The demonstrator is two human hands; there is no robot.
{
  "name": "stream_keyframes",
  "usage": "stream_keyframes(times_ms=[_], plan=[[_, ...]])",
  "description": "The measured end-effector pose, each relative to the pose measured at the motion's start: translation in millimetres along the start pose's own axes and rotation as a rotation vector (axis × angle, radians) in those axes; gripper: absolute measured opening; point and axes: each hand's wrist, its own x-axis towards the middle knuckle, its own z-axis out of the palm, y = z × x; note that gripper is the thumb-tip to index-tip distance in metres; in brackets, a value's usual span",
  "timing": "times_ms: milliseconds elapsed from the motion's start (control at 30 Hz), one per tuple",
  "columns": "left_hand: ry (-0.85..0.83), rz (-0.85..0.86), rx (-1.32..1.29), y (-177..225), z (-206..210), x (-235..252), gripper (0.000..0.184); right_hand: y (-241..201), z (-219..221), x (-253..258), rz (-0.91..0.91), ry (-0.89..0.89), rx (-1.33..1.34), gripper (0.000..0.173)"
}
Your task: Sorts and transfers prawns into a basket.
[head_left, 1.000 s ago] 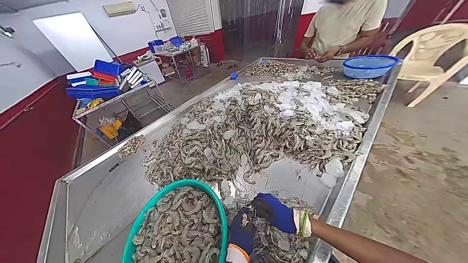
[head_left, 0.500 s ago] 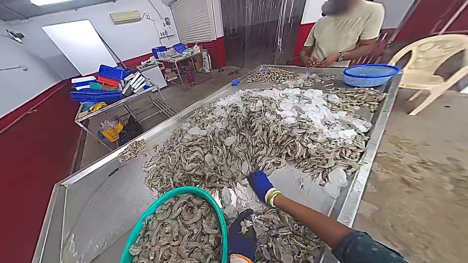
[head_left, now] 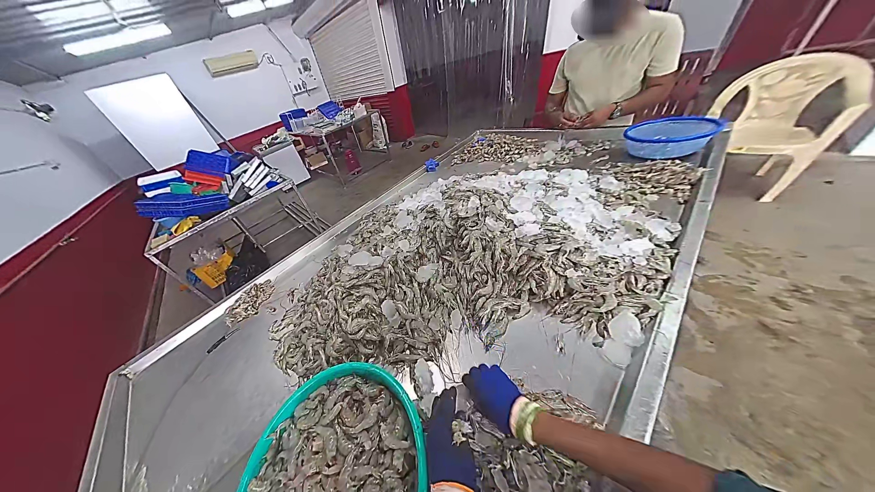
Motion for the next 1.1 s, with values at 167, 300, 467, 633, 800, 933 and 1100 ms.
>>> stream_keyframes(times_ms=[167,300,467,633,800,933,1100], plan=[[-0.181,-0.187,-0.026,18.2,25.7,7.5,0.057,-7.0,-17.8,-70.6,-0.062,0.001,0.005,0.032],[-0.285,-0.267,0.084,32.1,26.0,8.3,0.047,-9.5,-23.0,-82.0,-0.047,0.056,-0.045,0.027],[-0.293,-0.239,-0.257,29.4,6.7,-2.8,0.037,35.5,-46.4,-42.1,0.204,0.036,0.0,0.026],[-0.279,-0.119,-0.56,13.1,8.1,-0.3,0.042,65.1,-57.9,57.9,0.779,0.147,0.28,0.08],[-0.028,-0.076,-0.374,9.1,-0.5,-6.8,0.037,18.9,-17.1,53.9,0.605,0.227,0.349,0.056],[0.085,-0.022,-0.215,-3.8,2.4,-11.5,0.044,24.9,2.9,-9.5,0.106,0.062,-0.024,0.031],[0.011,-0.071,-0.042,22.7,1.3,0.4,0.056,50.4,-5.1,-49.8,0.049,-0.04,-0.064,0.049]])
